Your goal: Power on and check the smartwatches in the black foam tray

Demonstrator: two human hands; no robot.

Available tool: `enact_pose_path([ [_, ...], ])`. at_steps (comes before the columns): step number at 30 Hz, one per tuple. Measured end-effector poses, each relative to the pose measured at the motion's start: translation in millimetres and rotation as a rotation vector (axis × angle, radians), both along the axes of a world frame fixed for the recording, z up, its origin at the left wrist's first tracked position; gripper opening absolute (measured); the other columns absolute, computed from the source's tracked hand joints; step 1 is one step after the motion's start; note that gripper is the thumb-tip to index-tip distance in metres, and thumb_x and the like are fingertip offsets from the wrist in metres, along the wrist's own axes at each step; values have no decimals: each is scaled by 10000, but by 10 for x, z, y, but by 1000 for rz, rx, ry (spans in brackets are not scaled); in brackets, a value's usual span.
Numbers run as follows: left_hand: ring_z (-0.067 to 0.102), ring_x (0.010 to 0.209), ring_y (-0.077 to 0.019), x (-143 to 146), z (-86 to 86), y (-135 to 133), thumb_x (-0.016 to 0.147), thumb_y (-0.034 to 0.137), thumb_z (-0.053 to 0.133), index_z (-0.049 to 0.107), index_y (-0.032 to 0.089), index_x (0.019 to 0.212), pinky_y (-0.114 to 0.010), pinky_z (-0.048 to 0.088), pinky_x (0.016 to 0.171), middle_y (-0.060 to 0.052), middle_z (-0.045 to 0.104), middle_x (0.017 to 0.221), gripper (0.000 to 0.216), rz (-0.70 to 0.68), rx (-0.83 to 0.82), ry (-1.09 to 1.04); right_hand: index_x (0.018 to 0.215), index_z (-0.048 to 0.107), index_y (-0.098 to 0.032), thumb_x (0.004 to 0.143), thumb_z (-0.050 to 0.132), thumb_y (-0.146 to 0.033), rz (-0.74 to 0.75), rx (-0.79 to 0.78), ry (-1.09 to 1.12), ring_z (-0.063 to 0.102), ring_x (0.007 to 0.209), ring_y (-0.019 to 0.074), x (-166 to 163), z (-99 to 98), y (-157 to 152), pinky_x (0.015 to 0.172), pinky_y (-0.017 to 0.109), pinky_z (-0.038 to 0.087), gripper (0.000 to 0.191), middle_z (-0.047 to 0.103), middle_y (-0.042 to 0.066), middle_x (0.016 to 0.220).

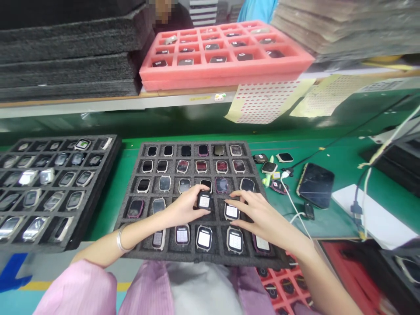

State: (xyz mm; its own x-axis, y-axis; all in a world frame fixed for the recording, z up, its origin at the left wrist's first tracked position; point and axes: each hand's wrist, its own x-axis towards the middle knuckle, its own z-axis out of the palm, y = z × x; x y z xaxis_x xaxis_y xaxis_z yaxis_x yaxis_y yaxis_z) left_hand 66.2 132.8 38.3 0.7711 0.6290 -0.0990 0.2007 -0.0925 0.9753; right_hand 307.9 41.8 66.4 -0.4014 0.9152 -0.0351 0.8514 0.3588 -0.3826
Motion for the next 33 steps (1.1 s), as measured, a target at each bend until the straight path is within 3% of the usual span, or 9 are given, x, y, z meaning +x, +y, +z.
enact_pose_path([
  [4, 562, 1054, -290, 12, 60, -35, 708, 341, 765, 484, 186, 1218, -453, 485, 889, -127, 549, 1160, 603, -171, 472, 155, 1276, 538, -230, 881, 599, -275, 9, 3, 69, 515, 1126, 277, 8, -58, -7, 933, 436, 430, 402, 512, 117, 1217],
  [7, 510, 1106, -339, -69, 220, -36, 707, 464, 746, 446, 136, 1270, -485, 458, 901, -178, 497, 1218, 717, -161, 737, 295, 1271, 538, -212, 901, 562, -272, 12, 61, 51, 507, 1149, 283, -7, -38, -53, 948, 447, 422, 375, 524, 129, 1233],
  [10, 543, 1028, -327, -344, 384, 29, 838, 506, 582, 476, 102, 1214, -464, 470, 843, -176, 536, 1141, 563, -107, 853, 517, 1248, 552, -199, 936, 513, -306, 39, 158, -25, 498, 1149, 296, -123, 98, -64, 977, 493, 374, 333, 561, 127, 1242],
  [13, 581, 910, -293, -729, 431, 79, 949, 388, 421, 555, 118, 1007, -442, 463, 807, -127, 599, 948, 308, -15, 878, 754, 1211, 578, -180, 978, 431, -287, 140, 203, -30, 530, 1066, 269, -418, 240, 54, 922, 449, 411, 295, 625, 106, 1177],
  [17, 574, 930, -295, -1006, 305, -2, 943, 266, 445, 550, 129, 952, -437, 439, 844, -125, 609, 917, 172, 145, 866, 803, 1122, 627, -157, 964, 455, -197, 338, 202, -80, 563, 960, 258, -991, 196, 389, 818, 411, 464, 237, 666, 113, 1076],
  [20, 565, 967, -302, -978, 188, -83, 930, 242, 474, 532, 106, 998, -424, 437, 857, -148, 609, 951, 163, 206, 844, 757, 985, 663, -113, 889, 579, -165, 301, 205, -159, 592, 884, 281, -1321, 34, 596, 789, 430, 491, 137, 661, 142, 941],
  [27, 619, 835, -248, -981, 32, -54, 802, 493, 642, 591, 140, 872, -311, 466, 712, -91, 649, 872, 363, 303, 757, 621, 1040, 652, -146, 874, 592, -274, 164, 4, 182, 638, 892, 278, -1312, -157, 704, 798, 409, 523, 218, 659, 119, 946],
  [30, 606, 688, -193, -1024, -8, -25, 727, 540, 694, 590, 165, 700, -266, 426, 602, -26, 626, 713, 390, 324, 583, 411, 868, 678, -201, 877, 574, -351, 158, -107, 354, 635, 943, 269, -1241, -42, 683, 846, 389, 511, 183, 665, 95, 967],
  [33, 613, 745, -175, -1028, 64, 57, 685, 494, 739, 600, 156, 714, -255, 446, 658, -29, 636, 769, 367, 373, 194, -57, 874, 659, -201, 854, 606, -412, 23, -222, 603, 627, 1007, 273, -1236, 144, 704, 845, 375, 527, 219, 651, 110, 1098],
])
